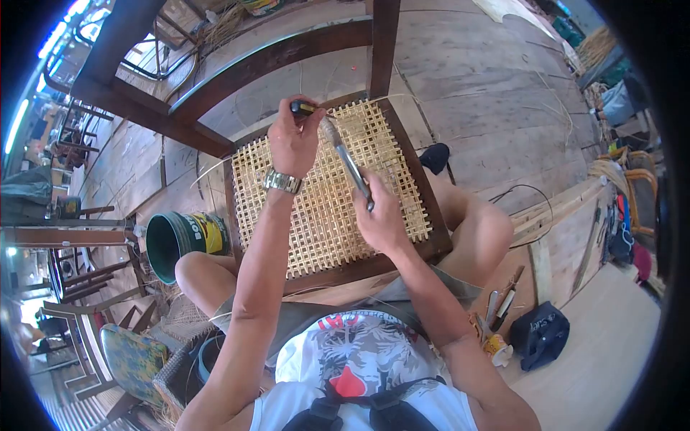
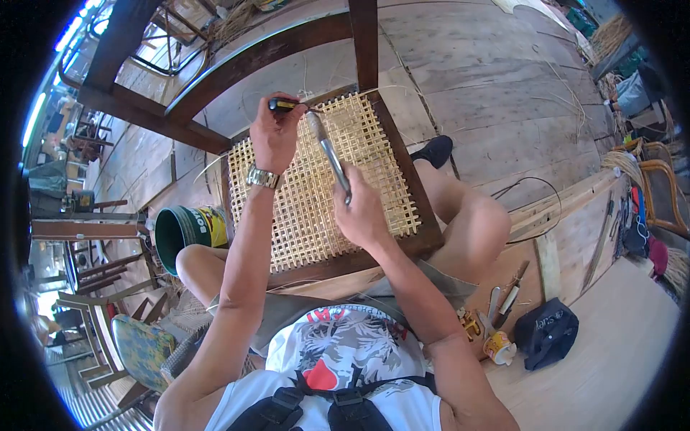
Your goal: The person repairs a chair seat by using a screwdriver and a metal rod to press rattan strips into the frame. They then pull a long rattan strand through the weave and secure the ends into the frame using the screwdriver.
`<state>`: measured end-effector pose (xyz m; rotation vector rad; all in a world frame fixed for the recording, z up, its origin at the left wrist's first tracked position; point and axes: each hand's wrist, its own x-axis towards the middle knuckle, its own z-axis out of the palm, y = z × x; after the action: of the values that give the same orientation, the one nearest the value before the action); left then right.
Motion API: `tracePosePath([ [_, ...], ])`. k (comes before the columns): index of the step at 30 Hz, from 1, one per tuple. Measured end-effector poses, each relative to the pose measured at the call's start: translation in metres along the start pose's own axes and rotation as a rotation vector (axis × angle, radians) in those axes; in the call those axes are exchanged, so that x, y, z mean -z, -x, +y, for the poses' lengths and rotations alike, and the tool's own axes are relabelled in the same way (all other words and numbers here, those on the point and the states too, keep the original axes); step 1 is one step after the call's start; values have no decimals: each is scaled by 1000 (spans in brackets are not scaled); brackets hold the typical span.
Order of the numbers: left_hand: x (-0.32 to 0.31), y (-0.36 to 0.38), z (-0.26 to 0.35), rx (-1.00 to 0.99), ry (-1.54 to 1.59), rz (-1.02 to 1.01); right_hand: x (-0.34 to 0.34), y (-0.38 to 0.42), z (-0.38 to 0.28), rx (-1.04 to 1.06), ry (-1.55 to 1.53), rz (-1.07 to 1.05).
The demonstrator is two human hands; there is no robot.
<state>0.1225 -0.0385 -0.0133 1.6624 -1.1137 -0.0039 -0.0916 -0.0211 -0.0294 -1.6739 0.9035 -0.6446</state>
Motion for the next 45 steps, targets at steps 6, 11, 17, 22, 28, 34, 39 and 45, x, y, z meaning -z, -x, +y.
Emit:
tracePosePath([
  [6,-3,-12,-8,41,-52,-64,-7,12,8,223,-4,-178],
  [11,0,-12,-3,-19,-126,-99,-5,1,12,117,31,-111],
  [17,-6,-7,-10,13,-99,-111,5,-1,18,199,66,-179],
  [22,-7,-14,-3,-27,-35,-67,13,16,10,-56,-112,32],
  [28,-15,-20,-16,-35,-80,-134,22,-12,21,208,-15,372],
  [34,7,-3,-12,41,10,-82,36,4,10,158,-104,179],
  [39,34,37,11,118,128,-104,54,71,22,27,-228,190],
  [45,27,59,17,72,120,-187,45,122,10,-87,-208,-25],
])
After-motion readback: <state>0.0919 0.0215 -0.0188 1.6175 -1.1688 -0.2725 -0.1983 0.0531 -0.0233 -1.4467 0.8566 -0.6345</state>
